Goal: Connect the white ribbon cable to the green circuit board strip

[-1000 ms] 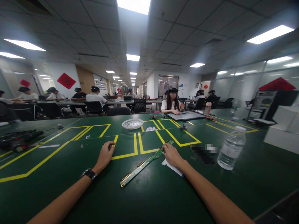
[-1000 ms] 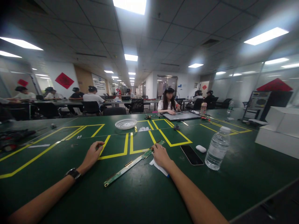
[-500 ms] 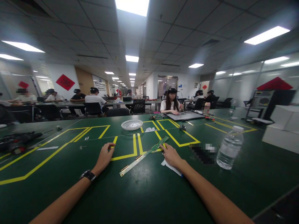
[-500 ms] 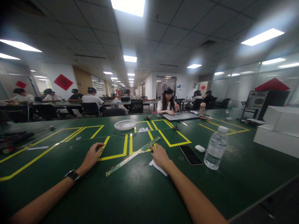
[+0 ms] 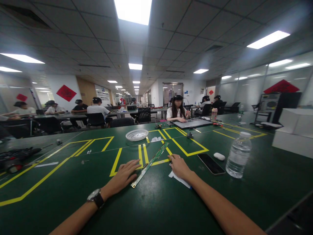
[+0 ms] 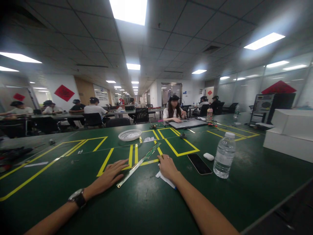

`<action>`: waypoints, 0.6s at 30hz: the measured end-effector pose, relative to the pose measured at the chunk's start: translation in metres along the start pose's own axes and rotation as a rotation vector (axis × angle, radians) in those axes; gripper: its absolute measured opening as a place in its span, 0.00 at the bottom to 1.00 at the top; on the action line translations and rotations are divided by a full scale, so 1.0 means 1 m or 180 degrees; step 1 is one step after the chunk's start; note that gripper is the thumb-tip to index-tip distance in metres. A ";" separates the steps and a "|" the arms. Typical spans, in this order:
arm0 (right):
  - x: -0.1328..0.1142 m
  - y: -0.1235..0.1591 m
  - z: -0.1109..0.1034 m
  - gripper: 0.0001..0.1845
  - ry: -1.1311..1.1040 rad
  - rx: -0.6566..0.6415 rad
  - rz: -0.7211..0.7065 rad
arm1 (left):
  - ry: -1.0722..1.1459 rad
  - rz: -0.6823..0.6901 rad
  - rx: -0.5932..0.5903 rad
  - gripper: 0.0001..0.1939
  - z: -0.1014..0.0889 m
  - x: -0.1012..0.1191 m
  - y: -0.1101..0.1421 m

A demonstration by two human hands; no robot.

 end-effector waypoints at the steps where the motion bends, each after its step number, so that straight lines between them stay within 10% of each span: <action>1: 0.000 0.000 0.000 0.27 0.0000 0.0016 -0.0006 | 0.0041 0.0054 -0.0170 0.22 0.002 0.005 0.001; 18: -0.002 0.002 -0.005 0.22 -0.0090 -0.0026 0.0023 | 0.0298 0.0330 -0.0529 0.19 0.001 0.062 0.014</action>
Point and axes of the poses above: each hand's wrist, its own y-axis away from the middle knuckle, its own z-axis out of the palm, x = y × z, the point moved 5 cm from there along -y, towards the middle knuckle, and after that the axes turned 13 degrees about -z, right-handed, at the moved point
